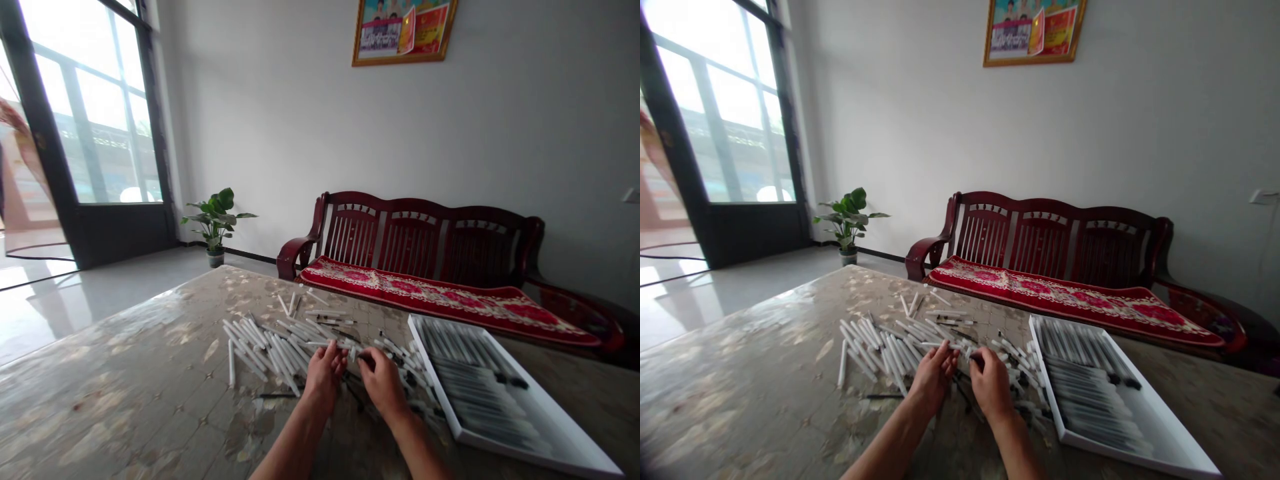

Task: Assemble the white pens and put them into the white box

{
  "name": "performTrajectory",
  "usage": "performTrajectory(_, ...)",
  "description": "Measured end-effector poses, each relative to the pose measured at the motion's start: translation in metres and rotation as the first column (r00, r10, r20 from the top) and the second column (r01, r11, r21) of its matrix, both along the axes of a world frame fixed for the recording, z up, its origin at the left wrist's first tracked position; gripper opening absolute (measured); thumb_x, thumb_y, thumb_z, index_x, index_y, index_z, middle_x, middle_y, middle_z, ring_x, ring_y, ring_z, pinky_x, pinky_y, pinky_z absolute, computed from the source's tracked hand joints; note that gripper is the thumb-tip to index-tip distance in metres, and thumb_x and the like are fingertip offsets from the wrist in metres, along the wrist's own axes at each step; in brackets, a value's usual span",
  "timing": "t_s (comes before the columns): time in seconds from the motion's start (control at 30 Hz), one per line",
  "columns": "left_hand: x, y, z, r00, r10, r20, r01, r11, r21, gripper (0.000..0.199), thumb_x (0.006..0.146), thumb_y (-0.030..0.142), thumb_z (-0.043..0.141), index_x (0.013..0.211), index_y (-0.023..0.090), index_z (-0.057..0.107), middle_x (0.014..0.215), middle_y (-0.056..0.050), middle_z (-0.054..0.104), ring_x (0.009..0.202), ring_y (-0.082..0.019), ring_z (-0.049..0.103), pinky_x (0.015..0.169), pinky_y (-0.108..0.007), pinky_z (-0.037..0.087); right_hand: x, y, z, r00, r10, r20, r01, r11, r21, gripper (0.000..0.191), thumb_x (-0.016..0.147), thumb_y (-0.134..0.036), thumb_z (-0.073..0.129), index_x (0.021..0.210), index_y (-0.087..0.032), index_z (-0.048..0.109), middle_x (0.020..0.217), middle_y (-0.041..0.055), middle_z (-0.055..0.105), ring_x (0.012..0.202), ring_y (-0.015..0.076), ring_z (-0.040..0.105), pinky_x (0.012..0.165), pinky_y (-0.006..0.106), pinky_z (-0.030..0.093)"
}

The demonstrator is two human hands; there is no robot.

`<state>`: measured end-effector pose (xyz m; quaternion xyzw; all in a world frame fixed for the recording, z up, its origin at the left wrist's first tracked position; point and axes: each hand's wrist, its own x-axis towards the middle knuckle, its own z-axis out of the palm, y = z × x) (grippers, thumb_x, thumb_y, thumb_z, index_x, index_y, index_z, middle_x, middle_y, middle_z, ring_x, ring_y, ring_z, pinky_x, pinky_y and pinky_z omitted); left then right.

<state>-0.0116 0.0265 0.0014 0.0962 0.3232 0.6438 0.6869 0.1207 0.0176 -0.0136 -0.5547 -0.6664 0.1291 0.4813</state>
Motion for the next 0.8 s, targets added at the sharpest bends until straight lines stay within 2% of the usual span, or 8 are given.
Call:
performTrajectory(0.13, 0.002, 0.000, 0.000, 1.000, -0.006, 0.011, 0.006, 1.000, -0.010, 0.018, 0.087, 0.010, 0.062, 0.072, 0.014, 0.054, 0.063, -0.003, 0.066, 0.056, -0.010, 0.067, 0.051, -0.015, 0.054, -0.007, 0.001, 0.008, 0.928, 0.015, -0.373, -0.041, 0.997, -0.060, 0.021, 0.072, -0.040, 0.063, 0.075, -0.019, 0.064, 0.067, 0.0032, 0.069, 0.062, 0.0193, 0.063, 0.057, 0.028, 0.051)
performTrajectory(0.27, 0.004, 0.000, -0.001, 1.000, -0.014, 0.019, 0.014, 1.000, -0.006, 0.017, 0.086, 0.010, 0.065, 0.072, 0.014, 0.055, 0.063, -0.003, 0.067, 0.056, -0.010, 0.068, 0.052, -0.015, 0.055, -0.012, 0.000, 0.013, 0.774, -0.032, -0.633, -0.099, 0.980, -0.171, 0.029, 0.063, -0.044, 0.071, 0.076, -0.019, 0.063, 0.061, -0.0003, 0.066, 0.052, 0.0162, 0.058, 0.046, 0.025, 0.047)
performTrajectory(0.37, 0.005, -0.001, 0.000, 0.999, -0.014, 0.034, 0.014, 1.000, -0.005, 0.017, 0.084, 0.010, 0.066, 0.072, 0.014, 0.056, 0.065, -0.004, 0.067, 0.057, -0.011, 0.069, 0.053, -0.016, 0.056, -0.014, -0.001, 0.013, 0.661, -0.055, -0.749, -0.144, 0.969, -0.199, 0.036, 0.060, -0.046, 0.075, 0.083, -0.019, 0.065, 0.068, 0.0014, 0.070, 0.058, 0.0184, 0.064, 0.052, 0.029, 0.052)
performTrajectory(0.47, 0.005, -0.002, 0.001, 0.999, -0.018, 0.041, 0.018, 1.000, -0.010, 0.017, 0.084, 0.009, 0.067, 0.071, 0.013, 0.056, 0.066, -0.006, 0.068, 0.058, -0.012, 0.069, 0.055, -0.016, 0.057, -0.017, -0.003, 0.010, 0.595, -0.042, -0.803, -0.191, 0.963, -0.192, 0.041, 0.058, -0.047, 0.079, 0.084, -0.019, 0.065, 0.078, 0.0043, 0.073, 0.066, 0.0220, 0.068, 0.059, 0.033, 0.056)
performTrajectory(0.53, 0.005, -0.001, 0.001, 0.999, -0.016, 0.041, 0.016, 1.000, -0.012, 0.017, 0.085, 0.009, 0.065, 0.071, 0.013, 0.056, 0.066, -0.006, 0.069, 0.059, -0.012, 0.070, 0.055, -0.016, 0.057, -0.018, -0.003, 0.010, 0.586, -0.045, -0.809, -0.190, 0.963, -0.191, 0.042, 0.057, -0.048, 0.080, 0.084, -0.018, 0.066, 0.081, 0.0051, 0.074, 0.069, 0.0227, 0.069, 0.060, 0.033, 0.055)
performTrajectory(0.67, 0.005, -0.002, 0.000, 1.000, -0.005, 0.029, 0.005, 1.000, -0.020, 0.016, 0.086, 0.007, 0.063, 0.072, 0.013, 0.056, 0.067, -0.006, 0.069, 0.062, -0.012, 0.071, 0.056, -0.017, 0.058, -0.020, -0.004, 0.010, 0.616, -0.093, -0.782, -0.100, 0.976, -0.195, 0.041, 0.057, -0.048, 0.079, 0.084, -0.018, 0.068, 0.080, 0.0044, 0.073, 0.071, 0.0205, 0.068, 0.060, 0.028, 0.052)
performTrajectory(0.8, 0.006, -0.003, -0.001, 1.000, -0.017, 0.010, 0.017, 1.000, -0.007, 0.012, 0.086, 0.009, 0.064, 0.076, 0.013, 0.059, 0.069, -0.006, 0.070, 0.063, -0.012, 0.071, 0.057, -0.017, 0.058, -0.020, -0.004, 0.010, 0.640, -0.099, -0.762, -0.075, 0.979, -0.190, 0.040, 0.058, -0.048, 0.078, 0.083, -0.017, 0.071, 0.077, 0.0042, 0.073, 0.069, 0.0193, 0.065, 0.058, 0.027, 0.050)
